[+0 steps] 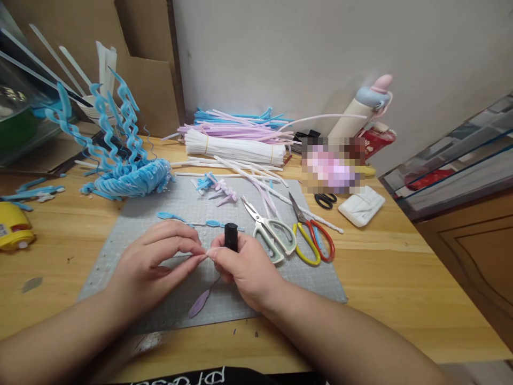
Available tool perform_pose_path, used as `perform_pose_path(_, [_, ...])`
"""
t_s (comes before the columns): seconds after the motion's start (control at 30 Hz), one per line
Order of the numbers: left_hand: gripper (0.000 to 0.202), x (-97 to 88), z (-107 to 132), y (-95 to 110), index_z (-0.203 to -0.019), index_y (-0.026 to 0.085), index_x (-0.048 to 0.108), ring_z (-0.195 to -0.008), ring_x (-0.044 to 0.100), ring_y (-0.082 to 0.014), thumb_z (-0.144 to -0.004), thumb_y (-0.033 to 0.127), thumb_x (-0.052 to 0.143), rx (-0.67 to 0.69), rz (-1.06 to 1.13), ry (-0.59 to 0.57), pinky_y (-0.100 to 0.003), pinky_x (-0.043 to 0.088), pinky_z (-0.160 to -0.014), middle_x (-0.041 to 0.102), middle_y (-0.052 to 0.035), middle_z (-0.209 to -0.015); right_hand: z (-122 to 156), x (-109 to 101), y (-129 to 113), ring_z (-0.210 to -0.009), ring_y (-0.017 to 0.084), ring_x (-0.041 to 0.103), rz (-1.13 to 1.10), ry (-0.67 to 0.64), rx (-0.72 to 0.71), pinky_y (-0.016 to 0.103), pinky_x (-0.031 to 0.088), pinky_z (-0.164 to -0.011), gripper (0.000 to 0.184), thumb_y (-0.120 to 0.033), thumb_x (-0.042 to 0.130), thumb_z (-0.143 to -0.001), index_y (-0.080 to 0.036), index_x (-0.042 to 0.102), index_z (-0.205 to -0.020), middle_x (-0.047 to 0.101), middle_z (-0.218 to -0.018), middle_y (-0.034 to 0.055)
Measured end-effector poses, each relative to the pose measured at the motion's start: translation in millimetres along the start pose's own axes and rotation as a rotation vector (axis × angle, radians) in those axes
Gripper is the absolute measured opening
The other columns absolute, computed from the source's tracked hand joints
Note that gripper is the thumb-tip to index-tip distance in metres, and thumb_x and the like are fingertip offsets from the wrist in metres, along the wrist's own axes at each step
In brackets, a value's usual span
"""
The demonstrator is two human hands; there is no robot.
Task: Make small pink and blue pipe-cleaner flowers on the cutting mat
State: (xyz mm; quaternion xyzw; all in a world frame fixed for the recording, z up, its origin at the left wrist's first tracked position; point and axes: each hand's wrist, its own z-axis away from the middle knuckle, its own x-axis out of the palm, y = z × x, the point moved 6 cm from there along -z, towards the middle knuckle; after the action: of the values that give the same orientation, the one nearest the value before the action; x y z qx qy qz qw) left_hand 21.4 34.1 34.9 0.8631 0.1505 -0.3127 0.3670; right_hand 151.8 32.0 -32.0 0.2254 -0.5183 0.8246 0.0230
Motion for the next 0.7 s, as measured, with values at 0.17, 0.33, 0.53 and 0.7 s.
perform_pose_path(0.17, [0.035, 0.6, 3.6, -4.6, -0.116, 0.026, 0.055, -0.098, 0.064, -0.0214, -0.084, 0.016, 0.066, -0.068, 0.031, -0.015, -0.039, 0.047, -0.085, 0.070, -0.0043, -0.104, -2.3, -5.7, -3.4, -0.045, 0.007, 0.029, 0.029, 0.017, 0.009, 0.024, 0.018, -0.046, 0.019, -0.029, 0.069, -0.072, -0.019, 0.053, -0.072, 0.039, -0.050, -0.0091])
perform_pose_path(0.33, [0.031, 4.4, 4.2, -2.6, -0.110, 0.027, 0.052, -0.084, 0.064, -0.0181, -0.085, 0.011, 0.060, -0.050, 0.029, -0.035, -0.036, 0.045, -0.078, 0.069, 0.0008, -0.087, -1.1, -3.1, -1.8, -0.046, 0.007, 0.027, 0.033, -0.003, 0.027, 0.024, 0.017, -0.045, 0.020, -0.030, 0.068, -0.072, -0.019, 0.052, -0.071, 0.037, -0.050, -0.0092])
perform_pose_path(0.53, [0.025, 5.6, 2.4, -2.0, -0.103, 0.026, 0.054, -0.079, 0.062, -0.0158, -0.085, 0.010, 0.059, -0.049, 0.105, -0.056, -0.032, 0.044, -0.074, 0.067, 0.0020, -0.083, -0.4, -0.8, 0.9, -0.044, 0.006, 0.027, 0.036, -0.046, 0.043, 0.023, 0.016, -0.044, 0.021, -0.030, 0.070, -0.072, -0.019, 0.052, -0.070, 0.037, -0.050, -0.0096])
perform_pose_path(0.7, [0.018, 2.6, 1.4, -1.2, -0.096, 0.025, 0.056, -0.076, 0.061, -0.0153, -0.085, 0.011, 0.058, -0.073, 0.096, -0.053, -0.032, 0.044, -0.072, 0.066, 0.0017, -0.081, 0.4, 1.8, -3.1, -0.045, 0.006, 0.029, 0.050, -0.097, 0.030, 0.022, 0.018, -0.043, 0.024, -0.034, 0.072, -0.073, -0.019, 0.053, -0.072, 0.039, -0.052, -0.0090])
